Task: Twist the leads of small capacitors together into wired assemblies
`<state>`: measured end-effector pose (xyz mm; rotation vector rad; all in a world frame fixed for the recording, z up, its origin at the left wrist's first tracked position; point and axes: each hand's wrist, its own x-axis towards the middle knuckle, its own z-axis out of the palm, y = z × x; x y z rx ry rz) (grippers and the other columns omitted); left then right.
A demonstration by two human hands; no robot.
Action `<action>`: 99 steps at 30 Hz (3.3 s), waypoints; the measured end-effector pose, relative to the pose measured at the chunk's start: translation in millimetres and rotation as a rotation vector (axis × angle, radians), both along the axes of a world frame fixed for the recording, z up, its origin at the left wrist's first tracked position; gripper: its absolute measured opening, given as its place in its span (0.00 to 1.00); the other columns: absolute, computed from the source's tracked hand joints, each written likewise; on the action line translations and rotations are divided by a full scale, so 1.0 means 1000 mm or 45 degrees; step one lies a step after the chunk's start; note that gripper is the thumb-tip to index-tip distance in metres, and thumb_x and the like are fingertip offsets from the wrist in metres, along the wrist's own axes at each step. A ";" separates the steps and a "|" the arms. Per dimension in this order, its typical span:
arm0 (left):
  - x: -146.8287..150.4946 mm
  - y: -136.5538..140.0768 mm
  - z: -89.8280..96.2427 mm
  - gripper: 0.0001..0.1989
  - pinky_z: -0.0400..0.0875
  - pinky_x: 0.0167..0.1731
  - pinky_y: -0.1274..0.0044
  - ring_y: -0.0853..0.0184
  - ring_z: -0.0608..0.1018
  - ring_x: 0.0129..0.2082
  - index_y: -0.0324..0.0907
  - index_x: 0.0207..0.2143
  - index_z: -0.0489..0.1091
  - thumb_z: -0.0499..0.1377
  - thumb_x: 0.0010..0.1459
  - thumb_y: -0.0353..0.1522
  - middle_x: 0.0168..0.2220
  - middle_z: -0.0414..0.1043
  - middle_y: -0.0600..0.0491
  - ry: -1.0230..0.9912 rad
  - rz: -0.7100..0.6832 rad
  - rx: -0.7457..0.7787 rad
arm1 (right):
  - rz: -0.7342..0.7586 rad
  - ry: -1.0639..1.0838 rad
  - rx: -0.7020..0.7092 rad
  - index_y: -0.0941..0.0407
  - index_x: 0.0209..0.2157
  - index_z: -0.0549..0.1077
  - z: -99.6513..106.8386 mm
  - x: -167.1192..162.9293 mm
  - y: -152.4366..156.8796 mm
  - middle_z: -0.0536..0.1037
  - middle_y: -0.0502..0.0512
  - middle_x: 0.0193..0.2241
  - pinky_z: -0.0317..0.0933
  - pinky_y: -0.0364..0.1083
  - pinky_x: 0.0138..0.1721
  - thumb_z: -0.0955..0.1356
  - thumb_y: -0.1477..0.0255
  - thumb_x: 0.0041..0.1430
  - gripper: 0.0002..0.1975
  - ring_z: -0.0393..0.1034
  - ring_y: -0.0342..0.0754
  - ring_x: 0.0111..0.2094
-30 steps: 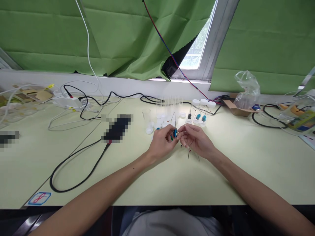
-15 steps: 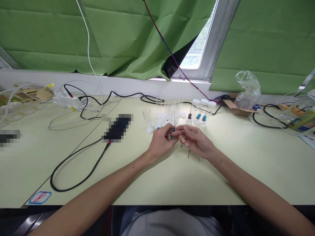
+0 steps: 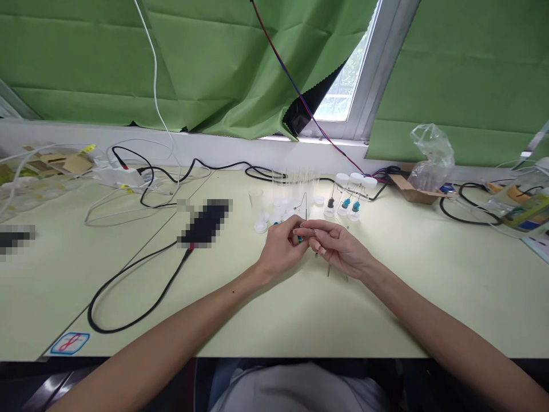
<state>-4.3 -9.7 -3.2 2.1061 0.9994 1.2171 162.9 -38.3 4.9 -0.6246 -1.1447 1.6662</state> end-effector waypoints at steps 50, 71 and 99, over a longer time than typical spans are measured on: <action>0.001 0.002 -0.006 0.03 0.58 0.22 0.80 0.75 0.64 0.20 0.41 0.31 0.69 0.60 0.51 0.28 0.22 0.70 0.59 0.106 -0.169 0.083 | -0.347 -0.602 0.518 0.55 0.29 0.79 0.005 0.003 -0.001 0.76 0.49 0.23 0.67 0.44 0.23 0.77 0.71 0.49 0.06 0.68 0.42 0.20; 0.001 0.001 -0.005 0.02 0.59 0.24 0.80 0.74 0.66 0.21 0.41 0.31 0.67 0.58 0.52 0.27 0.23 0.72 0.59 0.105 -0.211 0.019 | -0.264 -0.597 0.540 0.56 0.33 0.79 0.005 0.006 -0.003 0.77 0.50 0.25 0.68 0.43 0.25 0.76 0.71 0.51 0.07 0.70 0.42 0.22; 0.001 0.000 -0.004 0.03 0.63 0.25 0.78 0.71 0.72 0.22 0.41 0.32 0.69 0.57 0.55 0.30 0.22 0.73 0.56 0.068 -0.146 -0.081 | -0.267 -0.526 0.558 0.56 0.35 0.78 0.003 0.004 -0.002 0.75 0.49 0.23 0.68 0.45 0.26 0.72 0.69 0.59 0.05 0.70 0.42 0.22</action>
